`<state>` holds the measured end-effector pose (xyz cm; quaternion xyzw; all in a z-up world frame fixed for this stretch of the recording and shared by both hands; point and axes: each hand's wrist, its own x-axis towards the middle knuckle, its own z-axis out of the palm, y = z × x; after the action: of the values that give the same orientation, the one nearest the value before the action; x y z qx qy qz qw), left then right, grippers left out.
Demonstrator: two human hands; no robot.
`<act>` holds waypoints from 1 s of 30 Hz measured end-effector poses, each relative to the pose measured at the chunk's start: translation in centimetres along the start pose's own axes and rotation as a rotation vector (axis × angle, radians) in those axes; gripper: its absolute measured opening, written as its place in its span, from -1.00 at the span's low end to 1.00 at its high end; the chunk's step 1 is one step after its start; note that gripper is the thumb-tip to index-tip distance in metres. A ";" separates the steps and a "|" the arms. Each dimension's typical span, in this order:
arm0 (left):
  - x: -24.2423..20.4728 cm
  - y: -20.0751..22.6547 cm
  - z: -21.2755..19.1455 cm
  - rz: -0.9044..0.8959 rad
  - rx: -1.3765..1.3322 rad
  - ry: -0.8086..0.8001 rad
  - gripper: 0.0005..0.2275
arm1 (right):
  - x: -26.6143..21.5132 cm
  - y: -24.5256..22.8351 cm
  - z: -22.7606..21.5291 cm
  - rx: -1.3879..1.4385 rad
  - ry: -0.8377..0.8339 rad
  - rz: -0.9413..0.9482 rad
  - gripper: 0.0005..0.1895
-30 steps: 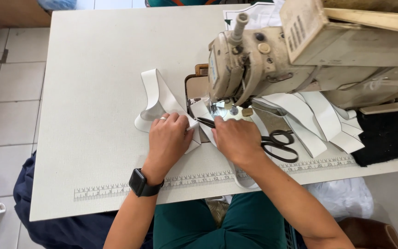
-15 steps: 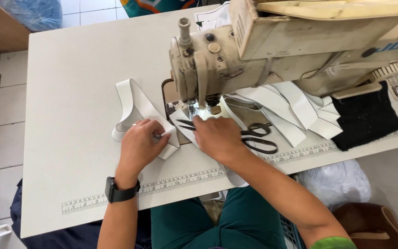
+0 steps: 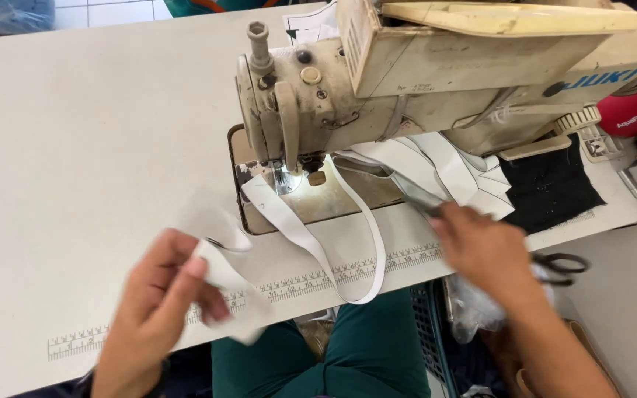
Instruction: Sewing white elastic bands using an industrial sewing machine on a factory floor
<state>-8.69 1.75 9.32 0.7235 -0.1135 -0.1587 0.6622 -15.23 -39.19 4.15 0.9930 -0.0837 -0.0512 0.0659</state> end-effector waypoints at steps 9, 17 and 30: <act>14.3 -2.8 22.6 -0.428 -1.021 0.049 -0.82 | 4.7 14.0 9.7 -0.008 0.812 -0.365 -0.65; 20.1 -8.3 25.2 0.029 -0.745 0.334 -0.74 | 9.3 24.6 11.0 0.427 1.058 0.187 -0.86; 11.4 -3.6 18.7 -0.103 -0.370 0.111 -0.46 | 14.3 26.6 13.2 0.933 0.838 0.543 -0.54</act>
<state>-5.47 -19.42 3.45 0.6021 -0.0084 -0.1703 0.7800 -6.97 -69.24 -6.49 0.7973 -0.3104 0.3975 -0.3317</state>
